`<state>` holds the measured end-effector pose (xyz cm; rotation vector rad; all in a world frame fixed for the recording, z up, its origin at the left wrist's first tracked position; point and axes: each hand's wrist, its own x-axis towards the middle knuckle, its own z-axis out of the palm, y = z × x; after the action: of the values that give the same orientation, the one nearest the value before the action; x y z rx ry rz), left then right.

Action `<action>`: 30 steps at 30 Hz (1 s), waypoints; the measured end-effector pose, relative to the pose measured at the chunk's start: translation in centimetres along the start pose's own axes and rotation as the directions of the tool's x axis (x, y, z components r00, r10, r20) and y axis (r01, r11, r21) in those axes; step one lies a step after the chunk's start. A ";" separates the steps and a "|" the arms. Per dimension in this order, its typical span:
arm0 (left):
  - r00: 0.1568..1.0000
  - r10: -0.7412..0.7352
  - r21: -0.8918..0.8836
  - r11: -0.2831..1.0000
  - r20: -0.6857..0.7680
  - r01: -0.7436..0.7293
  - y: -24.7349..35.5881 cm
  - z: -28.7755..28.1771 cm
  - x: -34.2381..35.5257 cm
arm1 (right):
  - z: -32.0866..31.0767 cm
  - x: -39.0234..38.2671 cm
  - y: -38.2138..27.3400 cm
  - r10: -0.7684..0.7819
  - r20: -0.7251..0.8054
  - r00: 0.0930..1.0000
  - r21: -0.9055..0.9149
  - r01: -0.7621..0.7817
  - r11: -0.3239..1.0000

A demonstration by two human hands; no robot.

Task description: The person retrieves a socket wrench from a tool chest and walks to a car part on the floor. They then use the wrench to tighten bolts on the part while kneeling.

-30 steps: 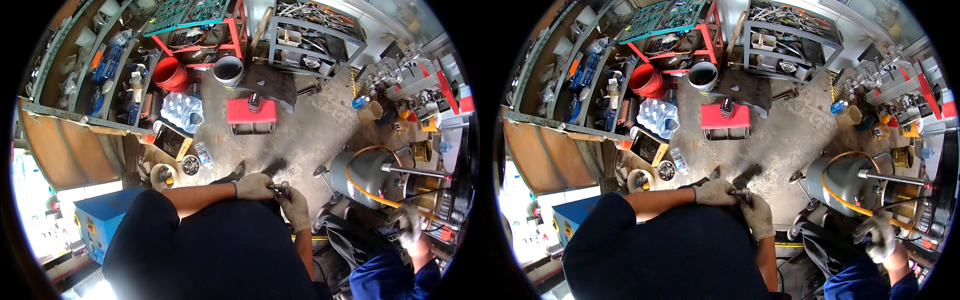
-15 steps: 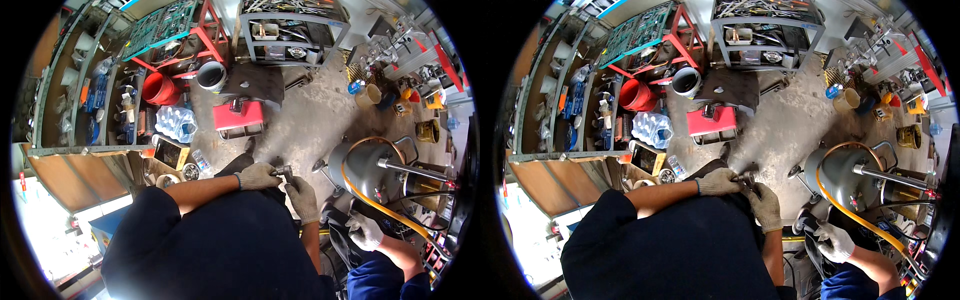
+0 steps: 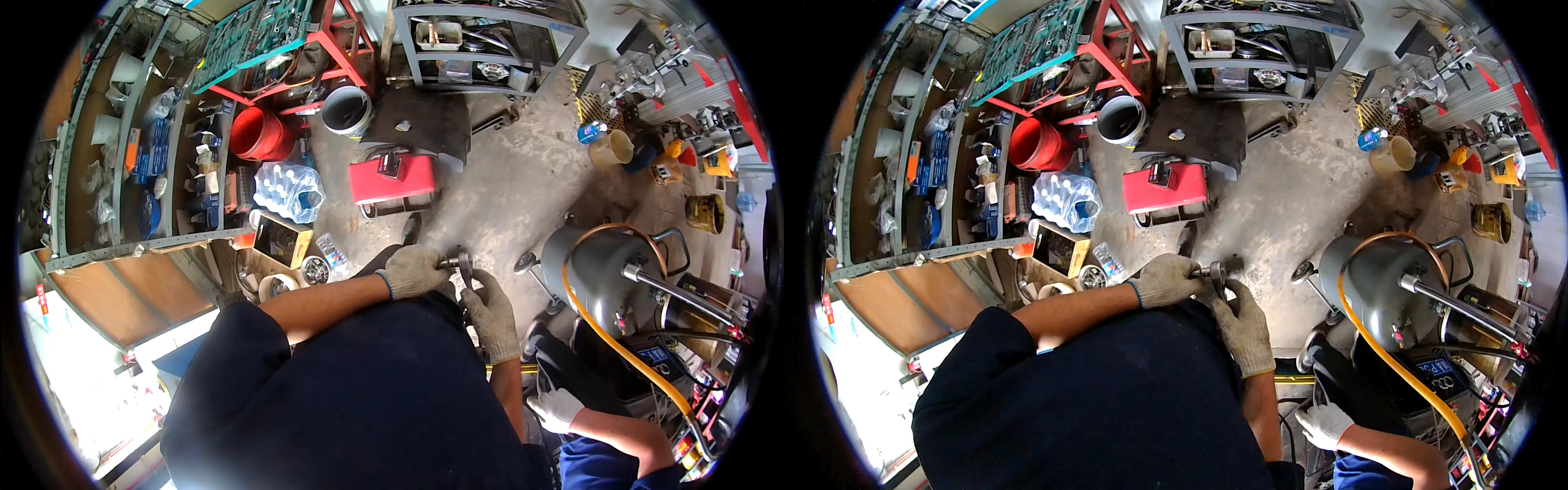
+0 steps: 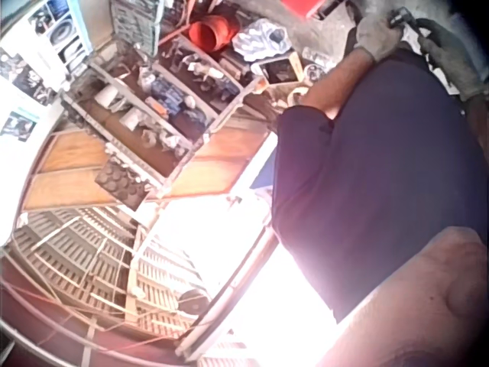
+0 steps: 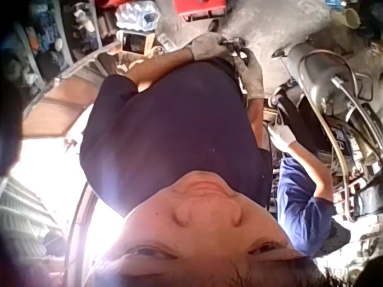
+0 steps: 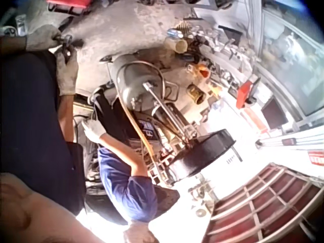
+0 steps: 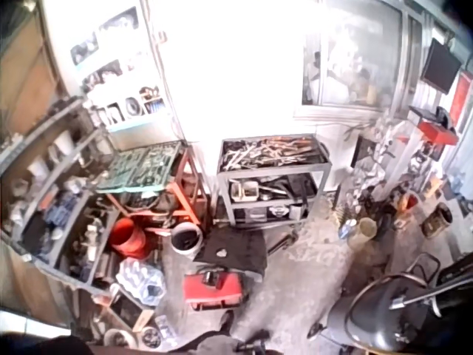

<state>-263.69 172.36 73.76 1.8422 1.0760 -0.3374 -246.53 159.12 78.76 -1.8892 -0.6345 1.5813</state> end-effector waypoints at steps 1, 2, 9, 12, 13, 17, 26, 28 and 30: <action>1.000 -0.006 -0.001 1.000 -0.004 0.006 -0.2 -0.1 0.1 | 0.2 0.2 -0.4 0.006 -0.004 1.000 0.000 -0.006 1.000; 1.000 -0.013 -0.001 1.000 -0.008 0.013 -0.4 -0.3 0.2 | 0.4 0.4 -0.5 0.012 -0.009 1.000 0.000 -0.012 1.000; 0.999 -0.026 -0.084 0.996 0.027 0.029 -0.4 -1.5 -0.2 | 1.4 1.9 0.4 -0.096 -0.027 0.995 -0.018 0.095 0.995; 0.999 -0.015 -0.086 0.996 0.051 0.020 0.1 -1.3 -0.7 | 1.5 2.4 1.0 -0.126 0.002 0.992 0.131 0.125 0.983; 0.999 0.017 -0.051 0.999 0.048 -0.015 0.6 -1.1 -0.7 | 1.5 2.5 1.1 -0.145 -0.020 0.989 0.111 0.146 0.983; 0.987 0.118 0.001 0.993 0.108 -0.118 2.3 0.4 -0.5 | 0.8 1.7 0.5 -0.092 -0.083 0.992 0.034 0.095 0.995; 0.914 0.276 0.106 0.942 0.298 -0.319 8.1 1.9 1.3 | -4.1 0.8 5.1 -0.003 -0.196 0.981 0.379 0.079 0.922; 0.912 0.280 0.162 0.927 0.299 -0.338 7.8 2.2 2.5 | -5.4 0.9 4.7 0.092 -0.230 0.969 0.336 -0.010 0.942; 0.905 0.298 0.125 0.929 0.304 -0.348 7.7 1.6 3.9 | -6.7 1.7 4.3 0.092 -0.267 0.959 0.308 -0.006 0.951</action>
<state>-255.06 171.78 75.01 2.0188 0.5456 -0.4903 -239.70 156.26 75.36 -1.8539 -0.2075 1.3185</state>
